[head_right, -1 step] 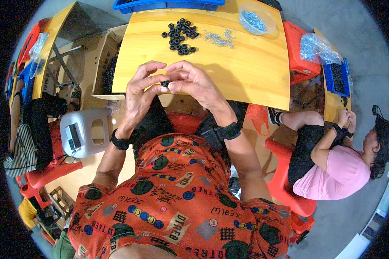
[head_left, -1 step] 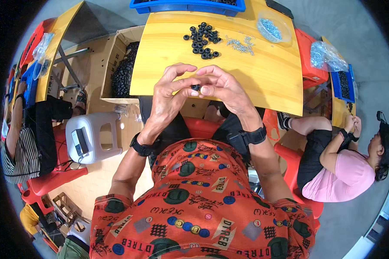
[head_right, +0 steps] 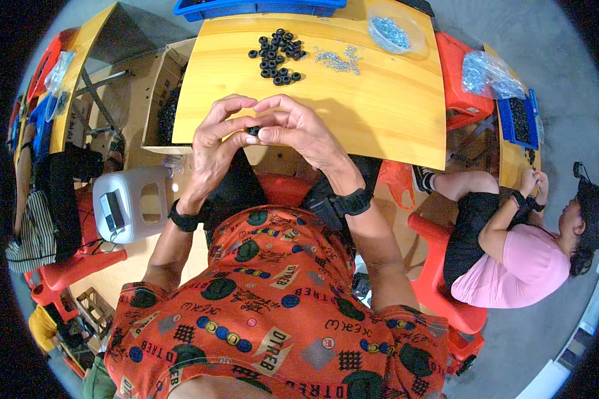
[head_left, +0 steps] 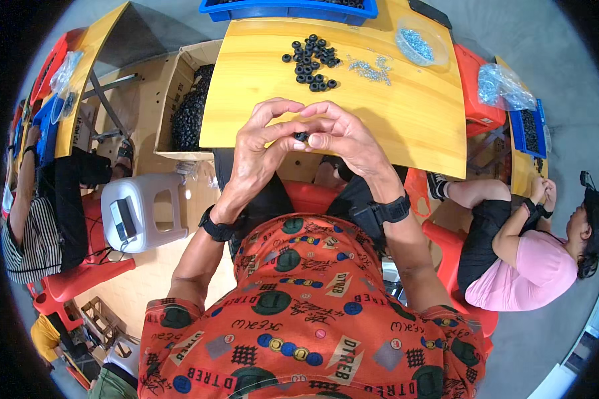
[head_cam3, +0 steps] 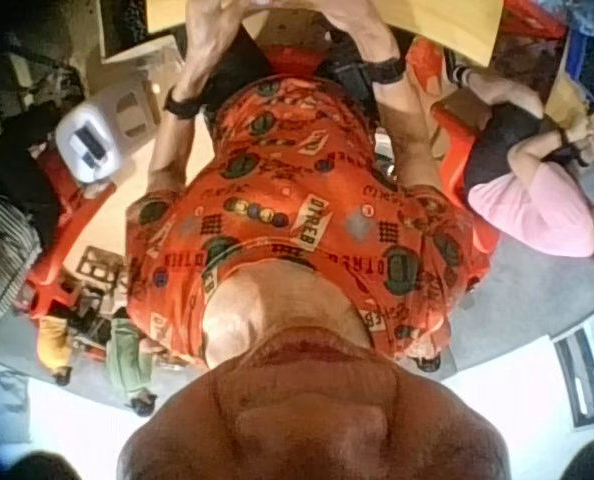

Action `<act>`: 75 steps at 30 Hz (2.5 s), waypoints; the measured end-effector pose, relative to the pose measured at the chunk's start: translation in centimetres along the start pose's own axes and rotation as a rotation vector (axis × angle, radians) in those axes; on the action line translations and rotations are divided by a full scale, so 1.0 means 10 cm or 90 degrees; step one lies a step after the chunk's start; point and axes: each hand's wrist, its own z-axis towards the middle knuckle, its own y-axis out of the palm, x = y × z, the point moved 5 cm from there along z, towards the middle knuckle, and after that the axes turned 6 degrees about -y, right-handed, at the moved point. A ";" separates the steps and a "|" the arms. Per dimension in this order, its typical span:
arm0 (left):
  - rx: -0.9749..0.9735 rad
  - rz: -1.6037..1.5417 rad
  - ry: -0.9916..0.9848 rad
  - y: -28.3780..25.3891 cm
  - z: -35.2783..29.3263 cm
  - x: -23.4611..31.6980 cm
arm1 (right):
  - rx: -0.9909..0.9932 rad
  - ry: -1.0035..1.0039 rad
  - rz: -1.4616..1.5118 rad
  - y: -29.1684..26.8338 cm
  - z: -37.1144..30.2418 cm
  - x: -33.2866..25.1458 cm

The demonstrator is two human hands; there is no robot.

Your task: The person picks up a black rubber component and a small metal pin, inserts the pin into the component, and places the assembly on the table before repeating the process.

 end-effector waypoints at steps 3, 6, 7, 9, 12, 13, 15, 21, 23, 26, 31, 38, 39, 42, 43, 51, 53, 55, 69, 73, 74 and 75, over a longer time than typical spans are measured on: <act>-0.022 -0.006 0.025 -0.01 0.00 0.02 | -0.041 -0.011 0.029 0.04 -0.02 0.01; -0.021 -0.024 0.011 -0.02 -0.05 0.01 | -0.034 -0.014 0.039 0.12 -0.04 0.03; -0.021 -0.023 0.010 -0.02 -0.06 -0.01 | -0.021 -0.024 0.024 0.14 -0.04 0.03; -0.005 -0.114 0.021 -0.04 -0.08 -0.03 | -0.008 -0.033 0.009 0.21 -0.05 0.02; 0.004 -0.140 0.026 -0.04 -0.08 0.05 | 0.040 -0.067 0.012 0.25 -0.08 0.00; 0.004 -0.139 0.027 -0.04 -0.09 0.07 | 0.052 -0.069 0.019 0.25 -0.09 0.00; -0.010 -0.168 -0.016 -0.02 -0.10 0.07 | 0.065 -0.073 0.027 0.27 -0.11 0.00; -0.024 -0.108 0.029 0.10 -0.15 0.03 | 0.128 -0.055 0.050 0.20 -0.24 0.17; -0.033 -0.063 0.051 0.14 -0.15 0.02 | 0.145 -0.039 0.090 0.16 -0.29 0.24; -0.034 -0.033 0.068 0.23 -0.19 0.02 | 0.162 -0.013 0.120 0.09 -0.34 0.34; -0.039 -0.037 0.058 0.28 -0.20 0.02 | 0.158 -0.037 0.205 0.08 -0.39 0.32; -0.107 -0.120 0.035 0.11 -0.06 0.44 | 0.079 -0.102 0.194 0.27 -0.45 -0.17; -0.117 -0.126 0.043 0.08 -0.08 0.48 | 0.052 -0.109 0.171 0.30 -0.45 -0.19; -0.123 -0.120 0.063 0.04 -0.08 0.52 | 0.040 -0.095 0.127 0.36 -0.44 -0.29; -0.104 -0.086 0.073 0.03 -0.09 0.53 | 0.039 -0.093 0.128 0.37 -0.43 -0.30; -0.063 -0.038 0.157 0.05 -0.17 0.51 | 0.105 -0.084 0.169 0.47 -0.49 -0.17; -0.054 -0.035 0.183 0.07 -0.16 0.47 | 0.127 -0.080 0.207 0.49 -0.49 -0.17; -0.042 -0.004 0.229 0.10 -0.19 0.50 | 0.131 -0.081 0.236 0.49 -0.50 -0.11; 0.228 -0.153 -0.249 -0.71 -0.17 -0.62 | 0.159 -0.097 -0.195 0.02 -0.29 0.17; 0.323 -0.115 -0.309 -1.16 -0.21 -1.13 | 0.200 -0.074 -0.309 -0.27 -0.30 0.31; 0.340 -0.086 -0.337 -1.24 -0.19 -1.22 | 0.200 -0.074 -0.310 -0.30 -0.30 0.30; 0.356 -0.068 -0.335 -1.28 -0.16 -1.25 | 0.207 -0.064 -0.275 -0.32 -0.29 0.28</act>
